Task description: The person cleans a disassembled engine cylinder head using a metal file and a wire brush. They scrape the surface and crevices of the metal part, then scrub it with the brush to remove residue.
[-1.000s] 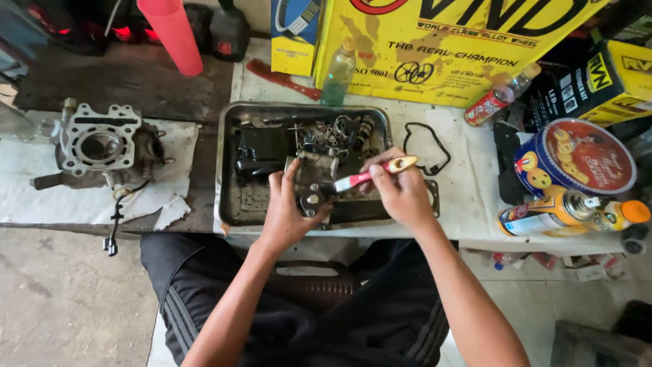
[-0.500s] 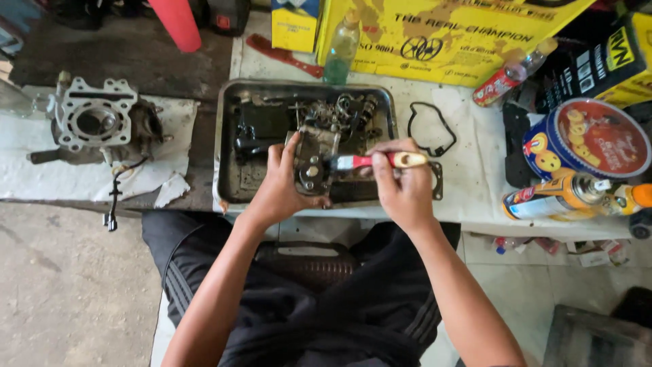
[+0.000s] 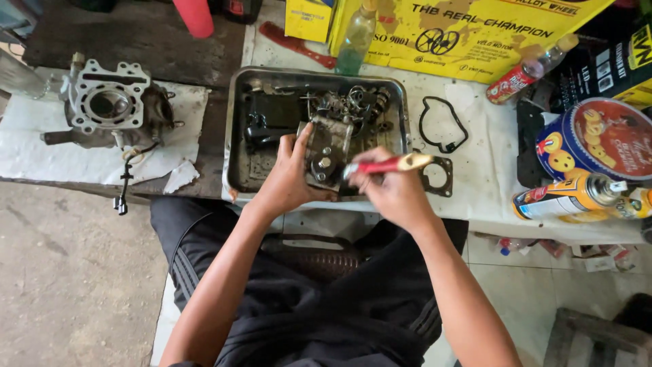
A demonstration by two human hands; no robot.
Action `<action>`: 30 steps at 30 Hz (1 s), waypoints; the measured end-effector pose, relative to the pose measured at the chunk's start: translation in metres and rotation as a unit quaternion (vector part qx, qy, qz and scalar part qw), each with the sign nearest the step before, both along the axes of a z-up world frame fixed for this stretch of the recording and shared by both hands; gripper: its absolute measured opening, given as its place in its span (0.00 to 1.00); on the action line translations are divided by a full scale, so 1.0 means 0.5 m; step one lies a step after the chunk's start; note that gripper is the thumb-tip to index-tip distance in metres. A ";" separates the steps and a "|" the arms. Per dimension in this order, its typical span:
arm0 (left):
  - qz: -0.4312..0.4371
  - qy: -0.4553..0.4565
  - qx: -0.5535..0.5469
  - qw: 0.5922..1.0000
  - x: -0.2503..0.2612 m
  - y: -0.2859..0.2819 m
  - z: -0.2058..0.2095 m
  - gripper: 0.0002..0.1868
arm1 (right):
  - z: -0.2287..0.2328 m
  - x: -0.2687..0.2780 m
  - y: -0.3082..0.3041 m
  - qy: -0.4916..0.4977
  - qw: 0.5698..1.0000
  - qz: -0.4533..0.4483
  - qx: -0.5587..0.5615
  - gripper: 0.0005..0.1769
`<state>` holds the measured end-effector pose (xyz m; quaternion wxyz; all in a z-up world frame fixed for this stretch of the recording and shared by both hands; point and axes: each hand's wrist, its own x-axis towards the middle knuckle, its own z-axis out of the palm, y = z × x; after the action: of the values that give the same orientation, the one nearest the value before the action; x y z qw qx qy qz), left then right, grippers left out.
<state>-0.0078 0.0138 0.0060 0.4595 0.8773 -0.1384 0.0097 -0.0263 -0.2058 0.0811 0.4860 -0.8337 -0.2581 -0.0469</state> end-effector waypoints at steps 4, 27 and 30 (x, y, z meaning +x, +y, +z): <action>0.007 0.017 0.009 1.000 0.001 -0.002 0.017 0.78 | -0.052 0.001 0.004 -0.071 0.994 -0.079 0.022 0.12; 0.043 -0.018 -0.170 0.984 -0.029 -0.027 -0.030 0.75 | -0.115 -0.137 0.082 -0.099 0.978 -0.167 0.071 0.12; 0.030 0.023 -0.178 0.983 -0.051 -0.007 -0.002 0.74 | -0.067 -0.128 0.096 -0.140 0.976 -0.163 0.028 0.13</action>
<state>-0.0332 0.0102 0.0050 0.6106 0.7855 -0.0970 0.0274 -0.0905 -0.1576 0.0475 0.4535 -0.8359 -0.1827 -0.2494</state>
